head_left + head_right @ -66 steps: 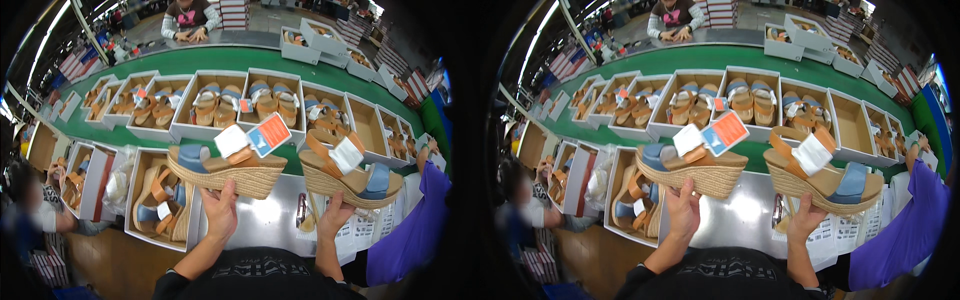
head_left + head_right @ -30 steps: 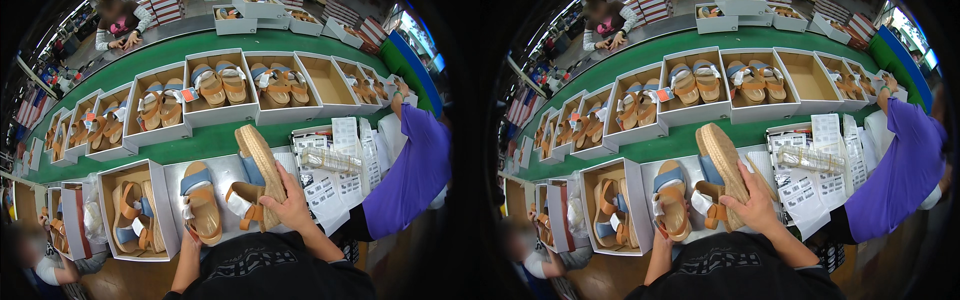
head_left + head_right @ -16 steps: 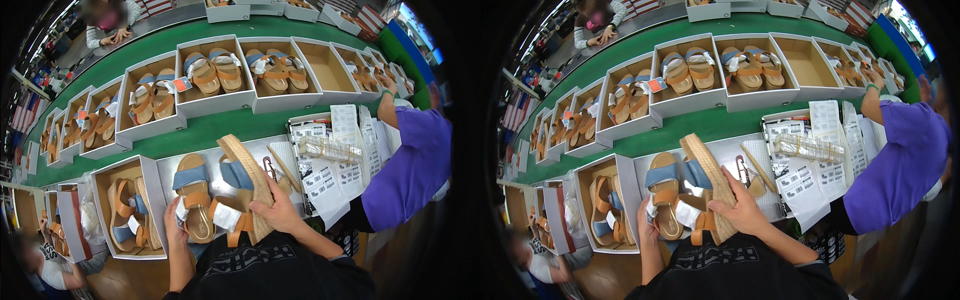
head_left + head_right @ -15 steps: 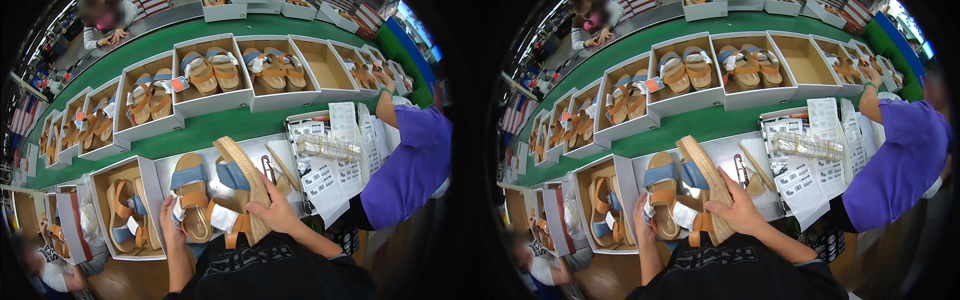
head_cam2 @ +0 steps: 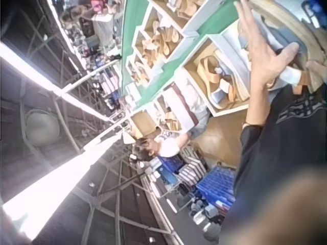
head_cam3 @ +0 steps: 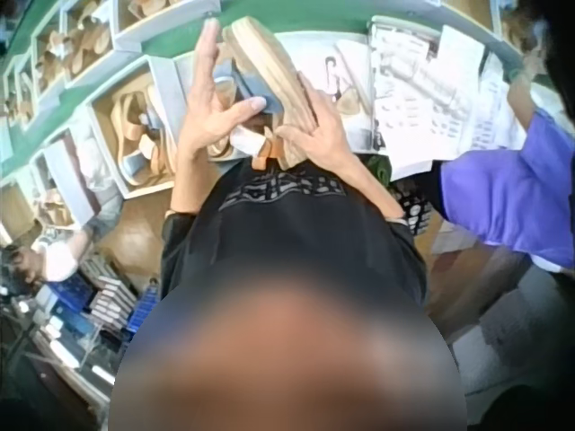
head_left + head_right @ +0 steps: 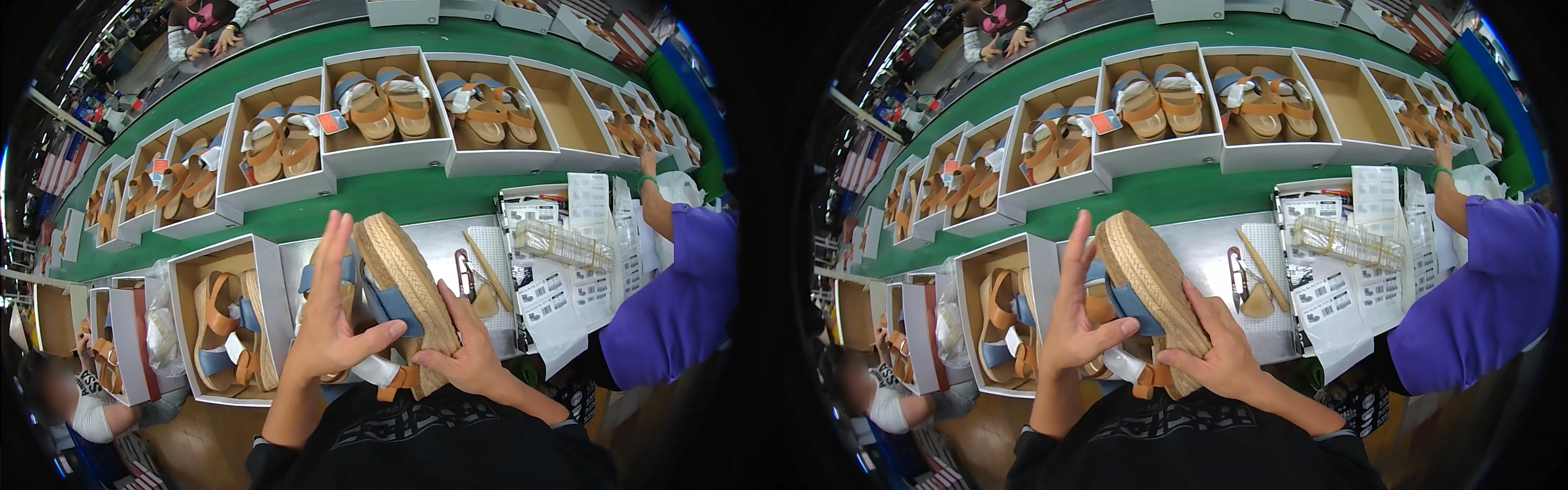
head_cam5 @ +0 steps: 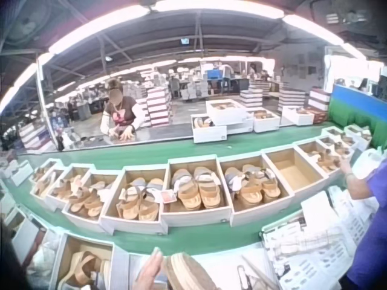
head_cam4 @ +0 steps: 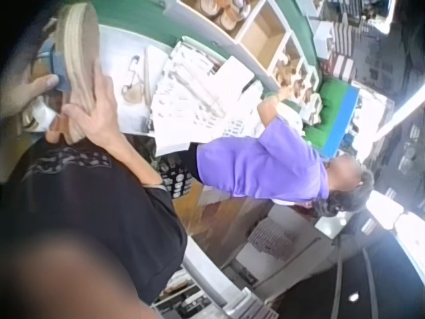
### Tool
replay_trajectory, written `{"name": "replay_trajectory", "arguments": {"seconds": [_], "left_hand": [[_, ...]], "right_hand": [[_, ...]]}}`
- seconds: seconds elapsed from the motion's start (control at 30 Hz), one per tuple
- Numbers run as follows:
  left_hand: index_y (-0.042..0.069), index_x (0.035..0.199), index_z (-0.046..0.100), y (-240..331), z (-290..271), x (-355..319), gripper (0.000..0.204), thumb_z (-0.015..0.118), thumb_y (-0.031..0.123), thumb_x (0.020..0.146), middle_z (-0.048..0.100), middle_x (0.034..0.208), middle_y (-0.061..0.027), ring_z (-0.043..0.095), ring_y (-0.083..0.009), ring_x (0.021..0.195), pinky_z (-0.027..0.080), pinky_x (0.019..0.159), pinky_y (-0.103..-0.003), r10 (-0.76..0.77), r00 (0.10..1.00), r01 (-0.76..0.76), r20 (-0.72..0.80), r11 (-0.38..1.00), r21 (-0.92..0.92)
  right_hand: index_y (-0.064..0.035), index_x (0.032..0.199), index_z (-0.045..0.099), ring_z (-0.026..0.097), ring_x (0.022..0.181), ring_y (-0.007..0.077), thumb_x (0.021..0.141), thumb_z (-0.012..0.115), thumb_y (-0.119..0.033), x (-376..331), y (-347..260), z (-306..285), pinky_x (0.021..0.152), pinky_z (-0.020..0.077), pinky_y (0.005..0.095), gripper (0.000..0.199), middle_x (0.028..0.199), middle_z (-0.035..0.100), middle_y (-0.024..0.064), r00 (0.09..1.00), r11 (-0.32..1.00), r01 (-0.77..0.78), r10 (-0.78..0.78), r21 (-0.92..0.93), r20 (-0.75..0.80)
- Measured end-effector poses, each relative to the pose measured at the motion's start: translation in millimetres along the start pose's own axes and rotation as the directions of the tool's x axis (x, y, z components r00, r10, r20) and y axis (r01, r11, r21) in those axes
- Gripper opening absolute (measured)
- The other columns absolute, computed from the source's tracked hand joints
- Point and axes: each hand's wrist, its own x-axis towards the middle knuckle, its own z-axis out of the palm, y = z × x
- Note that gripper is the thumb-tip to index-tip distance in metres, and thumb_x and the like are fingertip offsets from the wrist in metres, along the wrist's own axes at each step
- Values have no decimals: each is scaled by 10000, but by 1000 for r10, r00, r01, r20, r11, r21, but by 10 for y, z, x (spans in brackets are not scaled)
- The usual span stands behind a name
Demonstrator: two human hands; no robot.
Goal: The person picks up pairs of espadrille sandals from open boxes on a conveyor belt, turns them over to inspect the soles and straps, and places them into boxes. The person also uses a small brush to clean the woven soles before boxing. Other workers are visible along the line performing similar tasks.
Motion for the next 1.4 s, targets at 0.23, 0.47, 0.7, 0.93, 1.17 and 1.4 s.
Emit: {"name": "replay_trajectory", "arguments": {"seconds": [0.23, 0.47, 0.7, 0.93, 1.17, 1.4], "left_hand": [[16, 1506, 257, -97, 117, -14, 960, 785, 137, 712, 393, 1427, -162, 405, -269, 1332, 286, 1140, -397, -194, 979, 206, 70, 923, -324], [20, 1473, 327, -166, 214, -47, 786, 711, 93, 791, 441, 1370, -136, 438, -249, 1289, 314, 1120, -372, -300, 954, 284, 11, 889, -358], [14, 1470, 370, -203, 222, -6, 520, 501, 192, 999, 440, 1423, -157, 405, -244, 1346, 295, 1127, -352, -398, 915, 369, -63, 891, -265], [19, 1461, 401, -189, -43, -445, 513, 541, 111, 977, 475, 1442, -164, 444, -249, 1342, 331, 1112, -363, -382, 864, 353, -327, 924, -147], [-20, 1382, 472, -320, -116, -1005, 417, 533, 65, 978, 553, 1342, -145, 539, -199, 1212, 431, 1005, -307, -497, 734, 422, -463, 868, -263], [-28, 1356, 501, -360, -63, -1049, 404, 542, 63, 965, 570, 1318, -148, 543, -212, 1206, 418, 1021, -336, -441, 754, 408, -486, 895, -179]], "right_hand": [[76, 1495, 256, 517, 1168, 289, 791, 806, -362, -21, 13, 35, 1026, 383, 378, 995, 1278, 522, 196, 996, 995, -74, 69, 71, 64], [65, 1492, 284, 570, 1083, 285, 824, 782, -376, -31, 139, 88, 951, 445, 349, 943, 1183, 554, 201, 1000, 999, 2, -3, 45, 19], [71, 1493, 269, 535, 1208, 280, 854, 756, -335, 18, 362, 190, 1027, 406, 355, 900, 1315, 518, 231, 998, 966, -60, 56, 253, 22], [73, 1511, 190, 466, 1293, 288, 879, 729, -247, 209, 521, 83, 1078, 364, 361, 890, 1399, 453, 249, 945, 978, -91, 145, 189, -292], [57, 1529, 54, 403, 1334, 277, 912, 695, -271, 574, 766, -89, 1117, 315, 356, 948, 1496, 320, 236, 722, 959, 38, 168, 281, -671], [43, 1531, 7, 332, 1371, 275, 944, 656, -240, 648, 755, -115, 1138, 270, 349, 920, 1518, 262, 229, 635, 944, 207, 71, 258, -769]]}}
